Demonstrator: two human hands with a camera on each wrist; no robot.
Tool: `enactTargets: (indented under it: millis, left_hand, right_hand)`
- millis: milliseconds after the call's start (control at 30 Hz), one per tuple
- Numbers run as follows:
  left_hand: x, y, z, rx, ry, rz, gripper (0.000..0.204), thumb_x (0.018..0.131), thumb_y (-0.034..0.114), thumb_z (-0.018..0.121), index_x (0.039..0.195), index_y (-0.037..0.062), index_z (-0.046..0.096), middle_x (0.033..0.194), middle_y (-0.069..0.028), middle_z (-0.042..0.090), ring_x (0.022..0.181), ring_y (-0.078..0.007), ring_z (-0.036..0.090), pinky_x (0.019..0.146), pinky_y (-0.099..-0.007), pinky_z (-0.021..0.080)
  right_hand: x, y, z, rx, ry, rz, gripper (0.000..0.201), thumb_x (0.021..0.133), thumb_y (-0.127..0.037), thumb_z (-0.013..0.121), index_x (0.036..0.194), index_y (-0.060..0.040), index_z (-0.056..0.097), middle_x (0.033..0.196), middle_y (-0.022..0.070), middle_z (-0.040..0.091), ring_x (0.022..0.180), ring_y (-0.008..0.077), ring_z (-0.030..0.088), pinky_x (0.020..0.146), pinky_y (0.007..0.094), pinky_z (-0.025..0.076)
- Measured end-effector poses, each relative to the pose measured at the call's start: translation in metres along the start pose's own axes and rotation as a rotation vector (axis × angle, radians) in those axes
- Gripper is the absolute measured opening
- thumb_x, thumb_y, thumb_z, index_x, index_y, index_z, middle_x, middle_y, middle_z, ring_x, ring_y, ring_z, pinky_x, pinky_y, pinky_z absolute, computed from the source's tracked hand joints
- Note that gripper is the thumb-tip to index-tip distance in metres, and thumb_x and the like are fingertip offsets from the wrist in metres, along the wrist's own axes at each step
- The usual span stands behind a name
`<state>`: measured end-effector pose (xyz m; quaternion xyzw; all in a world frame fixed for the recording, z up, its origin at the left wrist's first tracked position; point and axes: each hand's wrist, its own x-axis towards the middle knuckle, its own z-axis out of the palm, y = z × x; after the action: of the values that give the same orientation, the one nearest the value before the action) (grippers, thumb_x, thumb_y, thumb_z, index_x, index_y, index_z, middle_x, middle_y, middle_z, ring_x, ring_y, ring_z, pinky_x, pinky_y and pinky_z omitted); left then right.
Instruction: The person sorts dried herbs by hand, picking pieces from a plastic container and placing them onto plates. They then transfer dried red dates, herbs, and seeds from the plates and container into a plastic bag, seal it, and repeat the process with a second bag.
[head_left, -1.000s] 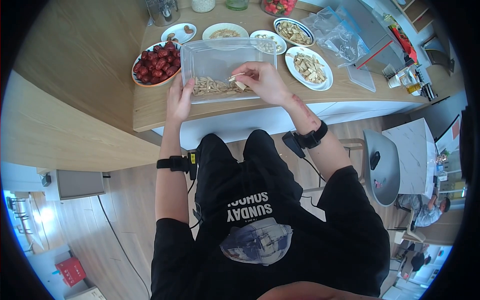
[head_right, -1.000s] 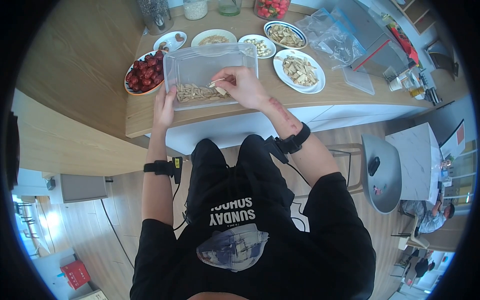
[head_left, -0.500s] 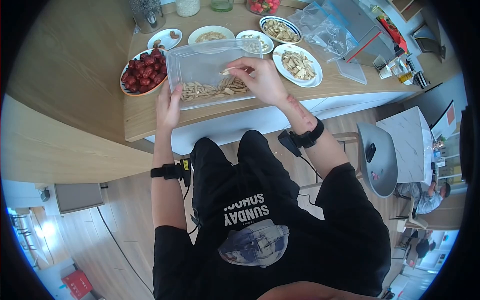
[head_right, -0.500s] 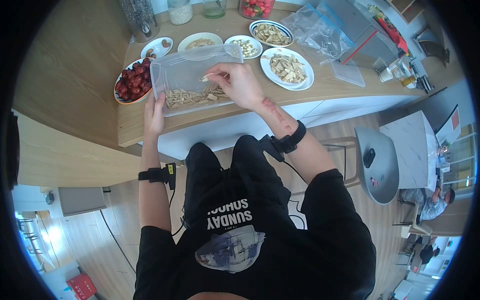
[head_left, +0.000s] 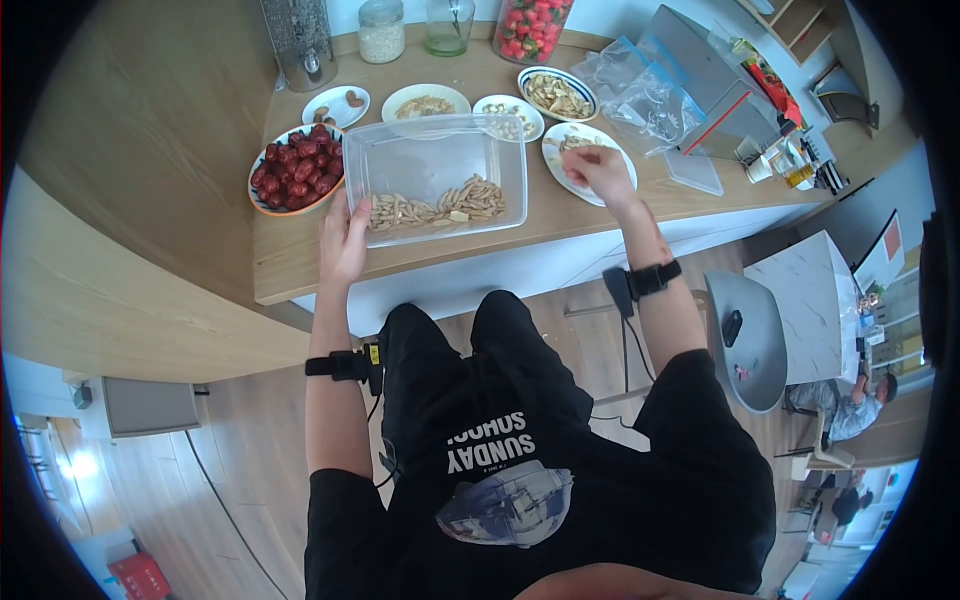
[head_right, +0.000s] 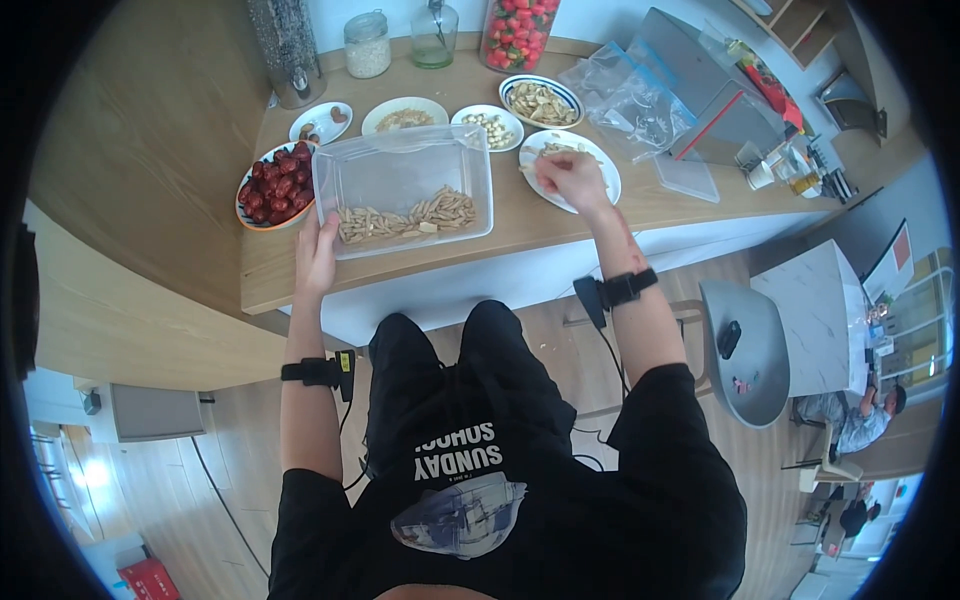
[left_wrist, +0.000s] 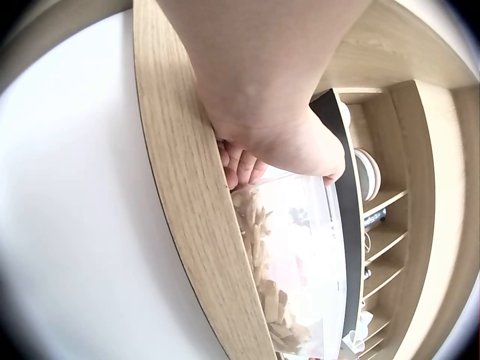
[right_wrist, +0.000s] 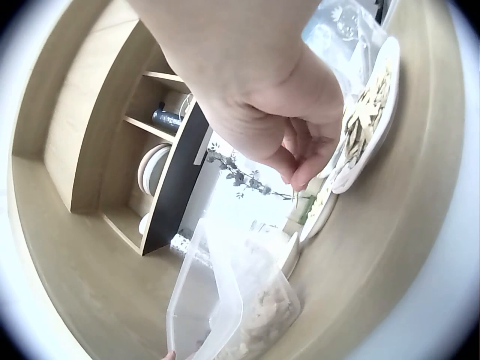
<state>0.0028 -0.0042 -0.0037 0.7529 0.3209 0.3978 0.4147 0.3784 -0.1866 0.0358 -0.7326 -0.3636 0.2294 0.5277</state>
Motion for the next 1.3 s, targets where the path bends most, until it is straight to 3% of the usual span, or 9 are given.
enactTargets:
  millis: [67,400,500,600,867,1000,1167,1233,1300]
  left_hand:
    - [-0.001,0.001,0.001,-0.056,0.026,0.030,0.049,0.099,0.038,0.054,0.128,-0.0012,0.056,0.108,-0.0188,0.069,0.099,-0.0266,0.065,0.089,-0.0381,0.047]
    - [-0.001,0.000,0.001,-0.036,0.010,0.017,0.046,0.100,0.034,0.052,0.129,-0.0013,0.056,0.112,-0.0185,0.068,0.104,-0.0278,0.063,0.093,-0.0383,0.045]
    - [0.000,-0.005,0.002,-0.054,-0.002,0.057,0.047,0.100,0.033,0.051,0.130,-0.0023,0.056,0.116,-0.0196,0.067,0.107,-0.0280,0.063,0.096,-0.0380,0.045]
    - [0.000,-0.005,0.002,-0.045,-0.017,0.031,0.048,0.100,0.031,0.051,0.133,-0.0033,0.054,0.121,-0.0202,0.066,0.111,-0.0279,0.062,0.098,-0.0374,0.043]
    - [-0.001,-0.013,0.000,-0.048,-0.022,0.022,0.054,0.101,0.038,0.050,0.135,-0.0048,0.053,0.125,-0.0190,0.065,0.117,-0.0269,0.058,0.102,-0.0376,0.041]
    - [-0.001,-0.017,0.002,-0.053,-0.014,-0.023,0.054,0.101,0.041,0.045,0.132,-0.0021,0.056,0.112,-0.0099,0.063,0.103,-0.0182,0.055,0.091,-0.0311,0.041]
    - [0.001,-0.024,-0.001,-0.087,-0.040,-0.064,0.051,0.100,0.034,0.047,0.133,-0.0035,0.056,0.115,-0.0125,0.066,0.107,-0.0219,0.058,0.093,-0.0344,0.043]
    - [0.002,-0.027,0.003,-0.032,0.019,0.070,0.051,0.101,0.038,0.044,0.132,-0.0010,0.058,0.096,-0.0045,0.064,0.073,-0.0100,0.050,0.066,-0.0258,0.040]
    - [0.000,-0.022,0.000,-0.051,-0.011,0.016,0.050,0.101,0.035,0.046,0.132,-0.0022,0.056,0.101,-0.0069,0.064,0.083,-0.0141,0.053,0.073,-0.0286,0.042]
  right_hand:
    - [0.021,-0.005,-0.011,-0.005,-0.057,0.062,0.022,0.092,-0.016,0.070,0.097,0.0049,0.072,0.074,0.0041,0.068,0.065,0.0089,0.063,0.059,0.0228,0.052]
    - [0.027,-0.031,-0.008,0.063,0.290,-0.037,0.019,0.094,-0.016,0.068,0.101,0.0022,0.068,0.090,0.0084,0.072,0.079,0.0137,0.069,0.067,0.0277,0.055]
    - [0.007,0.003,0.005,-0.230,0.613,-0.402,0.016,0.095,-0.012,0.064,0.103,0.0013,0.067,0.091,0.0129,0.072,0.078,0.0184,0.069,0.071,0.0330,0.054]
    - [-0.023,0.011,0.044,-0.282,0.636,-0.614,0.012,0.095,-0.007,0.062,0.103,0.0004,0.066,0.092,0.0136,0.069,0.079,0.0221,0.068,0.070,0.0339,0.053]
    - [-0.034,0.025,0.069,-0.249,0.464,-0.655,0.011,0.094,-0.001,0.061,0.105,-0.0002,0.064,0.089,0.0130,0.066,0.077,0.0238,0.069,0.066,0.0341,0.053]
    - [-0.032,0.029,0.070,-0.089,0.542,-0.566,0.009,0.097,-0.002,0.060,0.105,0.0003,0.061,0.094,0.0145,0.069,0.074,0.0196,0.071,0.060,0.0325,0.054]
    - [-0.035,0.026,0.068,-0.112,0.573,-0.561,0.011,0.095,-0.001,0.061,0.106,-0.0005,0.063,0.093,0.0138,0.069,0.073,0.0204,0.071,0.060,0.0316,0.055]
    - [-0.035,0.027,0.068,-0.146,0.579,-0.583,0.011,0.094,-0.001,0.062,0.105,-0.0013,0.065,0.092,0.0134,0.070,0.072,0.0205,0.071,0.060,0.0316,0.055]
    - [-0.034,0.027,0.069,-0.120,0.573,-0.565,0.011,0.094,-0.003,0.063,0.104,-0.0027,0.067,0.091,0.0130,0.070,0.073,0.0208,0.072,0.060,0.0312,0.055]
